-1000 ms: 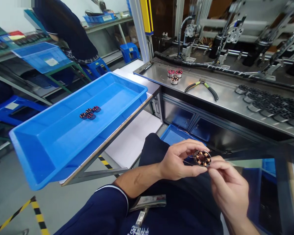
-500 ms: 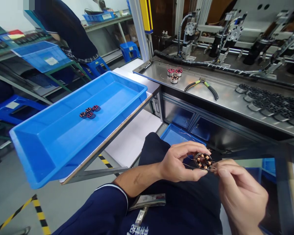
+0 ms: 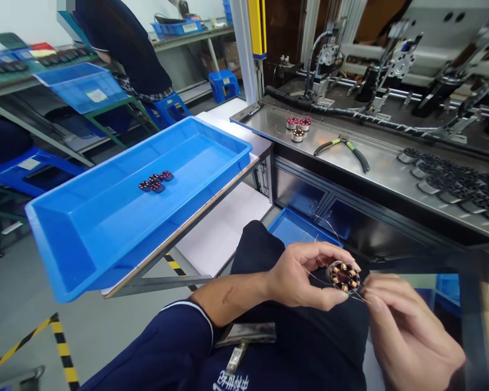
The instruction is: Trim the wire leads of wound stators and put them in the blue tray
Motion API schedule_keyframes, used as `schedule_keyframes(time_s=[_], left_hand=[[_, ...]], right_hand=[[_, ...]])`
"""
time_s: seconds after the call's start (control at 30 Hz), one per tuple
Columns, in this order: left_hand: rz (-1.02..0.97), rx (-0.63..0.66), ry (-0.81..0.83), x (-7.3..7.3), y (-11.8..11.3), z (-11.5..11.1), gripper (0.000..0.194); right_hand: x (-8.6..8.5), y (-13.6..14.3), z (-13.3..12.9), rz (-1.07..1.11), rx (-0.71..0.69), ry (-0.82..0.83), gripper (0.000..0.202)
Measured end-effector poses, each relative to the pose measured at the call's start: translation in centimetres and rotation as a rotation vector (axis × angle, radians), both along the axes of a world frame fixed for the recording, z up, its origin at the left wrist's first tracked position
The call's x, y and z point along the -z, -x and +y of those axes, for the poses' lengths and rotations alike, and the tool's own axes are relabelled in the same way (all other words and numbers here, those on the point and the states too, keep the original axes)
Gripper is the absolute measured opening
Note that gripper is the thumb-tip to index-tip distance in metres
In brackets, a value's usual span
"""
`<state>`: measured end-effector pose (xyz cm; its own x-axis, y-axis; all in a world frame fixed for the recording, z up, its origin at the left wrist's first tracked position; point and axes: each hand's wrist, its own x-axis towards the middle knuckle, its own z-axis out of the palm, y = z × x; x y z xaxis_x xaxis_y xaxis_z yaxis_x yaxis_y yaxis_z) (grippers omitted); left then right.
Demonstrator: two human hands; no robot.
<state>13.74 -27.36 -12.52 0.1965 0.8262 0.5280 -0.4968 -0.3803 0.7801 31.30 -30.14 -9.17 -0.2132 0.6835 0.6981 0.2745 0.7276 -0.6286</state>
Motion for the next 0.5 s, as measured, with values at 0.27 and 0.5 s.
schedule_keyframes(time_s=[0.27, 0.5], left_hand=[[-0.003, -0.258, -0.124, -0.3, -1.0, -0.1, 0.048], [-0.09, 0.076, 0.272, -0.9, -0.5, -0.6, 0.04]], right_hand=[[0.3, 1.7, -0.9, 0.025, 0.02, -0.071, 0.027], [0.3, -1.6, 0.8, -0.028, -0.018, -0.032, 0.042]])
